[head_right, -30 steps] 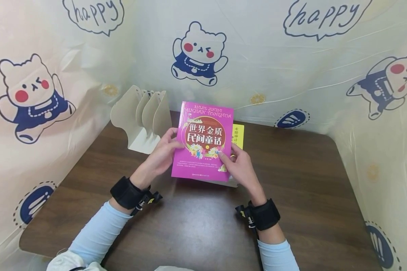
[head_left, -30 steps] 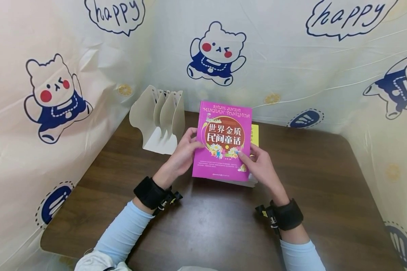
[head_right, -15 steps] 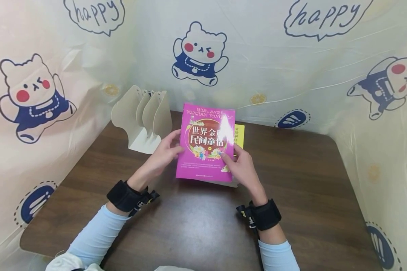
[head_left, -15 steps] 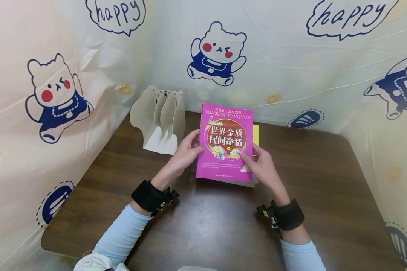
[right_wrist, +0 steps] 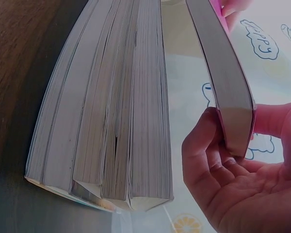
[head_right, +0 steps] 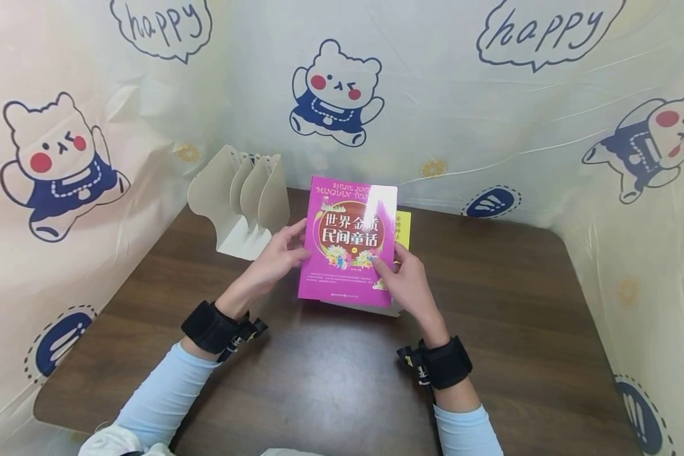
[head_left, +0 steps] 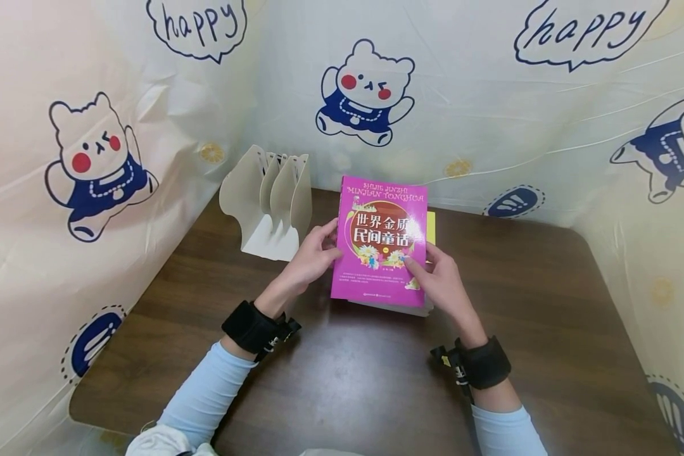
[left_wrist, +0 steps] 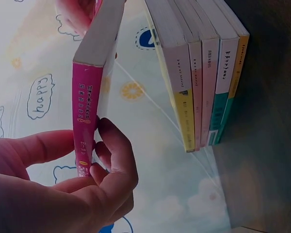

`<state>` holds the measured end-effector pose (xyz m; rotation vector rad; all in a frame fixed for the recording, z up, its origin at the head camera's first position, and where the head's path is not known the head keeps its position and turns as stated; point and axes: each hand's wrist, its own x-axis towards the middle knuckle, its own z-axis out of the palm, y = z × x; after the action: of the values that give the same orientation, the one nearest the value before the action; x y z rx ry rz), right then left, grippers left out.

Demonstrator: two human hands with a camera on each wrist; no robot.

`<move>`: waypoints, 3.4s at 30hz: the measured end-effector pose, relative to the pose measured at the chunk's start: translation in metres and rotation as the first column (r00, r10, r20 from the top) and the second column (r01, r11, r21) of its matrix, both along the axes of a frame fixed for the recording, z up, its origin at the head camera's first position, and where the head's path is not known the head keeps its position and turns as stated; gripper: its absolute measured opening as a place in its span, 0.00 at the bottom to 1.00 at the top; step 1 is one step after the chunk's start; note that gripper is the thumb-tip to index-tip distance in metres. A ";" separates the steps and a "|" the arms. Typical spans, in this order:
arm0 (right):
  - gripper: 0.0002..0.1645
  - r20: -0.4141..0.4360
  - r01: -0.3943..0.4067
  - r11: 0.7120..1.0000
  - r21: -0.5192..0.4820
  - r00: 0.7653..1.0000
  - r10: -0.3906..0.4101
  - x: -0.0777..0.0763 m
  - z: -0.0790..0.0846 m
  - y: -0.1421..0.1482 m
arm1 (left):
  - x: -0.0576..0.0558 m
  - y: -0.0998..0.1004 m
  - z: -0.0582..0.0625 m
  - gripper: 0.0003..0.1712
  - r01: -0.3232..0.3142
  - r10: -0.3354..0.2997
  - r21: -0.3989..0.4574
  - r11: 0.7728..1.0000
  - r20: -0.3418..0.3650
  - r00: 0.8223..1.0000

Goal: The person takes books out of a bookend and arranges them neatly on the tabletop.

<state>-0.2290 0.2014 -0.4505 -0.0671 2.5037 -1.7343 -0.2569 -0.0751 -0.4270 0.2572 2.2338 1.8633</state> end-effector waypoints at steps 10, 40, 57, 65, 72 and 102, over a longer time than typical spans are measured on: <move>0.39 -0.021 0.001 1.000 0.008 1.000 -0.001 0.000 -0.001 0.002 | -0.006 0.000 -0.005 0.43 -0.001 0.001 -0.011 1.000 -0.043 0.999; 0.39 -0.082 0.020 0.997 0.080 0.997 -0.013 -0.002 -0.006 0.011 | -0.015 0.015 -0.011 0.29 -0.106 0.106 -0.018 0.994 -0.020 0.994; 0.41 -0.080 0.048 0.992 0.116 0.996 -0.039 -0.003 -0.007 0.019 | -0.017 0.021 -0.018 0.31 -0.078 0.078 -0.018 0.997 0.003 0.997; 0.42 -0.067 0.061 0.989 0.135 0.996 -0.052 -0.004 -0.009 0.021 | -0.021 0.025 -0.024 0.31 -0.066 0.066 -0.004 0.998 0.008 0.998; 0.43 -0.031 0.076 0.986 0.146 0.997 -0.072 -0.005 -0.009 0.022 | -0.025 0.028 -0.027 0.31 -0.052 0.052 -0.030 0.998 0.017 0.998; 0.43 0.005 0.112 0.971 0.211 0.993 -0.115 -0.006 -0.011 0.024 | -0.035 0.035 -0.043 0.33 -0.017 0.023 -0.143 0.990 0.041 0.999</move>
<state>-0.2352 0.2258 -0.4618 0.1082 2.7106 -1.4875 -0.2916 -0.0404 -0.4696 0.1696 2.3348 1.6913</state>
